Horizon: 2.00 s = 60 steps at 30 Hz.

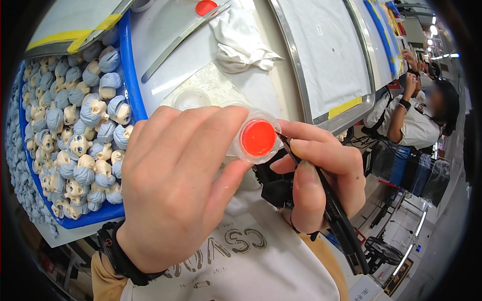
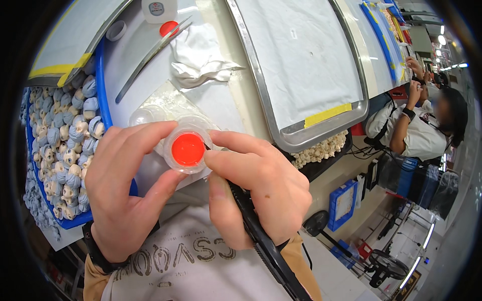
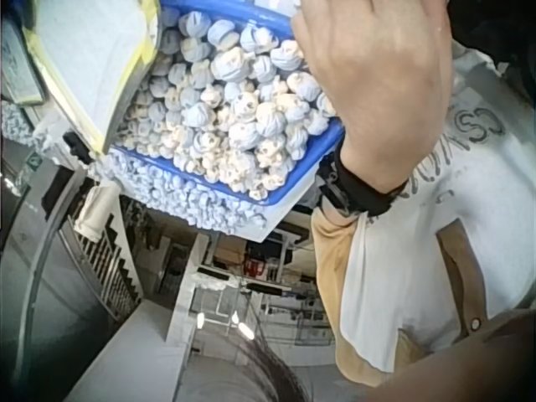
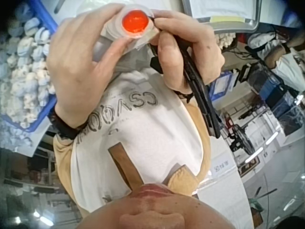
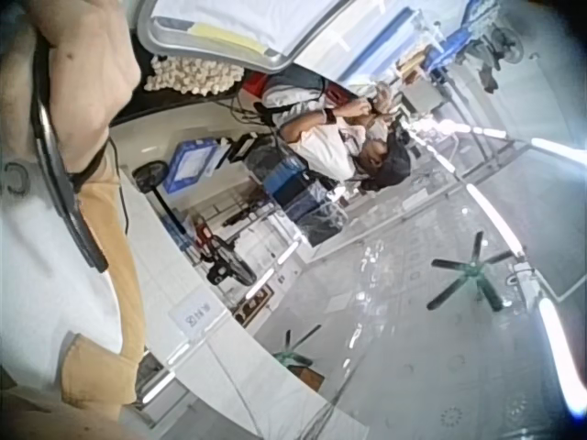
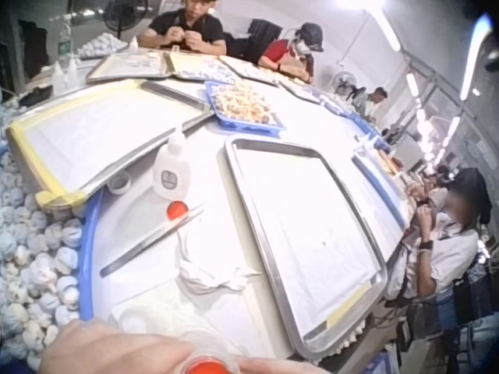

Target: The person uses a fine brush to apply red paint to the lips of small, pre-molded figurine heads. They repeatedly dip the brush into a small container of red paint and carefully apply it to the mouth area of each head. The heads are arranged in a blue tray on the workbench.

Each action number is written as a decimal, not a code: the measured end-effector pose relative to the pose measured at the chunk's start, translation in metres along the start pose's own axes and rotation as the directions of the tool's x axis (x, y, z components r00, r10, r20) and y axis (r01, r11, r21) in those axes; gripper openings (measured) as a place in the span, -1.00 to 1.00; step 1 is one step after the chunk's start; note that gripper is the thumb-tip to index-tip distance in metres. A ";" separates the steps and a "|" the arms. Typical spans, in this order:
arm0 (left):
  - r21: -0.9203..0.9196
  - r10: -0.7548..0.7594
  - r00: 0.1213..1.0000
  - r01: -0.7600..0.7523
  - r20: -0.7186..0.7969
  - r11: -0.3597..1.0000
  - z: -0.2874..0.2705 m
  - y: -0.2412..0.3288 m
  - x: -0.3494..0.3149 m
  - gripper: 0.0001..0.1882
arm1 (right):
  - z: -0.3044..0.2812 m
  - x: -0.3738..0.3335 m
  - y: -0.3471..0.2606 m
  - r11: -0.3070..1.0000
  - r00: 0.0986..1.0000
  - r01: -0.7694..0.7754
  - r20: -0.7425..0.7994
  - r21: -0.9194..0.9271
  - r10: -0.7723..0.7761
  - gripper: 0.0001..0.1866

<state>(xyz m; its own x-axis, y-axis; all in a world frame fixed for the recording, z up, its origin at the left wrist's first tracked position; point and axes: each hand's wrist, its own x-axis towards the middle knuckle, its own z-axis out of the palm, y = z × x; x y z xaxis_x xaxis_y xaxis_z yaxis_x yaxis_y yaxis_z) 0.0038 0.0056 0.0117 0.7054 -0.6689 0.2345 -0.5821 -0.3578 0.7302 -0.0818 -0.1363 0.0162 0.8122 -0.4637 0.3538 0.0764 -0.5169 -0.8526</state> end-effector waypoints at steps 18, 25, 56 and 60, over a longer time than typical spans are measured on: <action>-0.004 -0.009 1.000 0.009 0.006 1.000 -0.001 0.000 -0.002 -0.53 | 0.000 -0.002 0.005 0.999 0.999 0.038 0.017 0.025 -0.038 -0.72; -0.011 0.013 1.000 -0.013 -0.016 1.000 0.000 0.000 -0.001 -0.54 | -0.001 -0.002 0.006 0.999 0.999 0.032 0.037 0.030 -0.033 -0.72; -0.016 0.005 1.000 -0.005 0.001 1.000 0.000 0.000 -0.002 -0.55 | -0.006 -0.008 0.007 0.995 0.976 0.099 0.194 -0.015 -0.094 -0.82; -0.019 0.003 1.000 -0.003 0.000 1.000 0.001 0.000 -0.002 -0.55 | -0.006 -0.007 0.007 0.986 0.970 0.147 0.208 -0.074 -0.129 -0.83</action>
<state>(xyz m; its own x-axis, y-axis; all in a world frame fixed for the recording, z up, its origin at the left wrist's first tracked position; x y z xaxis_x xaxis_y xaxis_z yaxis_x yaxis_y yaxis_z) 0.0023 0.0066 0.0105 0.7036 -0.6698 0.2373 -0.5766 -0.3429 0.7416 -0.0902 -0.1414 0.0103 0.8980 -0.2333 0.3731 0.1521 -0.6310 -0.7607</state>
